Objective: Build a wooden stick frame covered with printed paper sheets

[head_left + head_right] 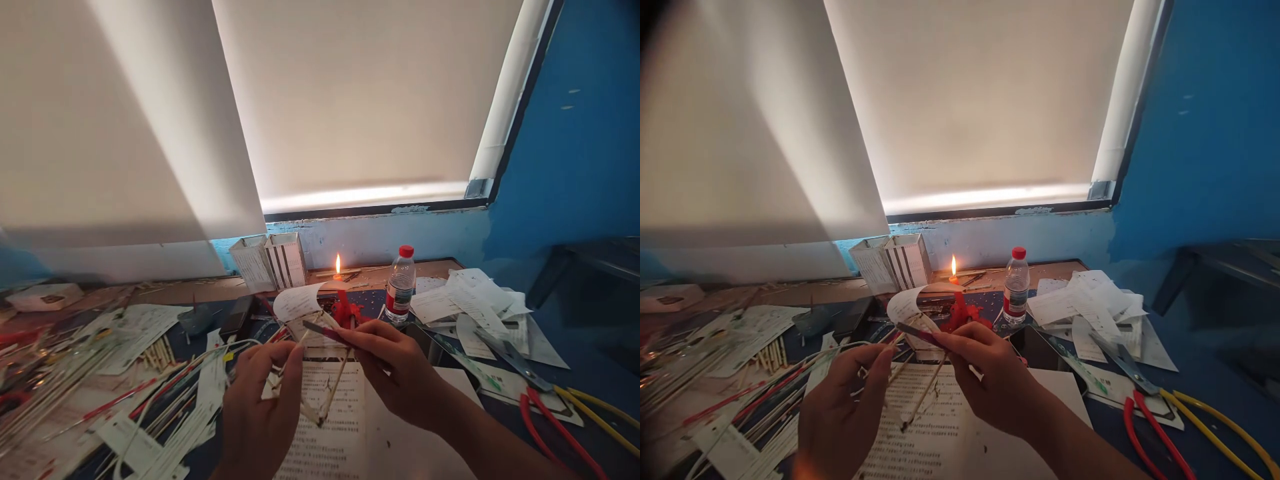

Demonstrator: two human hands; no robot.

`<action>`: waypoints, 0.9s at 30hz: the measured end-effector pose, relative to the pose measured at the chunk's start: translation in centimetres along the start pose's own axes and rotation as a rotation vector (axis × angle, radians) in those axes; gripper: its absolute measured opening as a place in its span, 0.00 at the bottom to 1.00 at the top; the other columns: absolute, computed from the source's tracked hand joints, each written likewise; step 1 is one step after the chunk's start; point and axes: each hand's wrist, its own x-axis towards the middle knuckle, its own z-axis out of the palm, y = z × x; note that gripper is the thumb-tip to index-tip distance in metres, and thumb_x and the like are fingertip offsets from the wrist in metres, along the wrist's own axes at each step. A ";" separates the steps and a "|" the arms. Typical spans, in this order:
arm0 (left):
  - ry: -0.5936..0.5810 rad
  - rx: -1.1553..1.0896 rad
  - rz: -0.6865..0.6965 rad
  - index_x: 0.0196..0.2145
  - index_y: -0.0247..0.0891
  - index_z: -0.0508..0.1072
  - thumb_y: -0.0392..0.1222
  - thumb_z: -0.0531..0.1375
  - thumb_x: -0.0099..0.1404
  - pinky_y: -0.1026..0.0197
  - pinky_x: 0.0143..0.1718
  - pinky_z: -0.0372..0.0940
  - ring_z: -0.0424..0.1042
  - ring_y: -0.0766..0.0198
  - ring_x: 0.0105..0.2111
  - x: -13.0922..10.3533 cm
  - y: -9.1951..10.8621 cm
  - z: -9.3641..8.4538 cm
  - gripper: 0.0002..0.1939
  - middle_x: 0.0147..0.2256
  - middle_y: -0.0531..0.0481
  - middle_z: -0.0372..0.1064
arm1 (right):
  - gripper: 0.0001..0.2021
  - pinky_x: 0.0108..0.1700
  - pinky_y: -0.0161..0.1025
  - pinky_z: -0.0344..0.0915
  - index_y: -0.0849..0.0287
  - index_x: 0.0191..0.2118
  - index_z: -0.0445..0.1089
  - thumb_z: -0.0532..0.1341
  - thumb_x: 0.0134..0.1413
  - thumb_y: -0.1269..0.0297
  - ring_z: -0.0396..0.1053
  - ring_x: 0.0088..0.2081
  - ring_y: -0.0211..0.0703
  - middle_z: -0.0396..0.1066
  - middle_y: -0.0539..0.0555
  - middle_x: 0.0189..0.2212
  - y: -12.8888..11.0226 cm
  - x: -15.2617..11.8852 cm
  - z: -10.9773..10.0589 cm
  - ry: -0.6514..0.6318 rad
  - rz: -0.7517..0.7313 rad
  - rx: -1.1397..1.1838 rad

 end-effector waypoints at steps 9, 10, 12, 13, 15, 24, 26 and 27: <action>0.028 -0.131 0.027 0.37 0.45 0.75 0.38 0.60 0.67 0.61 0.37 0.65 0.73 0.63 0.34 -1.3 -1.1 0.4 0.03 0.33 0.55 0.74 | 0.25 0.42 0.38 0.74 0.45 0.65 0.64 0.56 0.66 0.74 0.74 0.40 0.41 0.72 0.56 0.43 0.0 -0.7 0.6 0.014 -0.111 -0.141; 0.034 -0.137 0.019 0.36 0.45 0.75 0.38 0.60 0.67 0.61 0.37 0.65 0.73 0.63 0.33 -1.3 -0.9 0.3 0.04 0.32 0.55 0.74 | 0.25 0.41 0.38 0.74 0.46 0.65 0.64 0.56 0.66 0.74 0.74 0.40 0.41 0.72 0.56 0.42 0.0 -0.7 0.7 0.037 -0.110 -0.163; 0.051 -0.143 -0.003 0.35 0.45 0.75 0.38 0.60 0.67 0.61 0.36 0.65 0.72 0.63 0.32 -1.2 -0.3 0.2 0.04 0.31 0.55 0.74 | 0.25 0.40 0.37 0.74 0.46 0.65 0.64 0.56 0.66 0.74 0.74 0.39 0.41 0.72 0.56 0.42 0.0 -0.7 0.6 0.039 -0.116 -0.177; 0.060 -0.140 -0.014 0.34 0.45 0.75 0.39 0.60 0.68 0.60 0.36 0.65 0.72 0.63 0.31 -1.1 0.0 0.1 0.04 0.31 0.55 0.74 | 0.25 0.39 0.37 0.74 0.46 0.65 0.64 0.57 0.66 0.73 0.74 0.39 0.41 0.72 0.56 0.43 0.0 -0.7 0.6 0.020 -0.122 -0.174; 0.065 -0.125 -0.026 0.34 0.45 0.75 0.39 0.60 0.67 0.60 0.37 0.65 0.71 0.63 0.31 -1.0 0.4 0.0 0.05 0.30 0.55 0.73 | 0.26 0.39 0.37 0.75 0.46 0.66 0.63 0.57 0.65 0.73 0.74 0.39 0.41 0.72 0.56 0.43 -0.1 -0.8 0.6 -0.016 -0.144 -0.176; 0.093 -0.069 -0.009 0.34 0.45 0.75 0.40 0.60 0.67 0.60 0.37 0.66 0.71 0.63 0.29 -1.1 0.9 -0.6 0.04 0.29 0.55 0.72 | 0.26 0.41 0.36 0.75 0.48 0.66 0.62 0.56 0.66 0.74 0.74 0.40 0.41 0.71 0.58 0.44 -0.5 -0.9 0.6 -0.006 -0.138 -0.210; 0.087 -0.043 0.012 0.34 0.45 0.74 0.40 0.60 0.67 0.61 0.37 0.66 0.71 0.63 0.29 -1.1 0.9 -0.7 0.04 0.28 0.56 0.71 | 0.25 0.40 0.37 0.75 0.49 0.66 0.63 0.56 0.66 0.74 0.74 0.40 0.41 0.72 0.57 0.43 -0.5 -0.9 0.6 0.040 -0.151 -0.238; 0.089 -0.032 0.022 0.34 0.46 0.74 0.39 0.60 0.66 0.61 0.37 0.66 0.71 0.64 0.28 -1.1 0.9 -0.8 0.04 0.28 0.56 0.71 | 0.25 0.40 0.36 0.75 0.49 0.66 0.63 0.56 0.66 0.74 0.73 0.40 0.41 0.72 0.57 0.43 -0.6 -0.9 0.5 0.065 -0.162 -0.251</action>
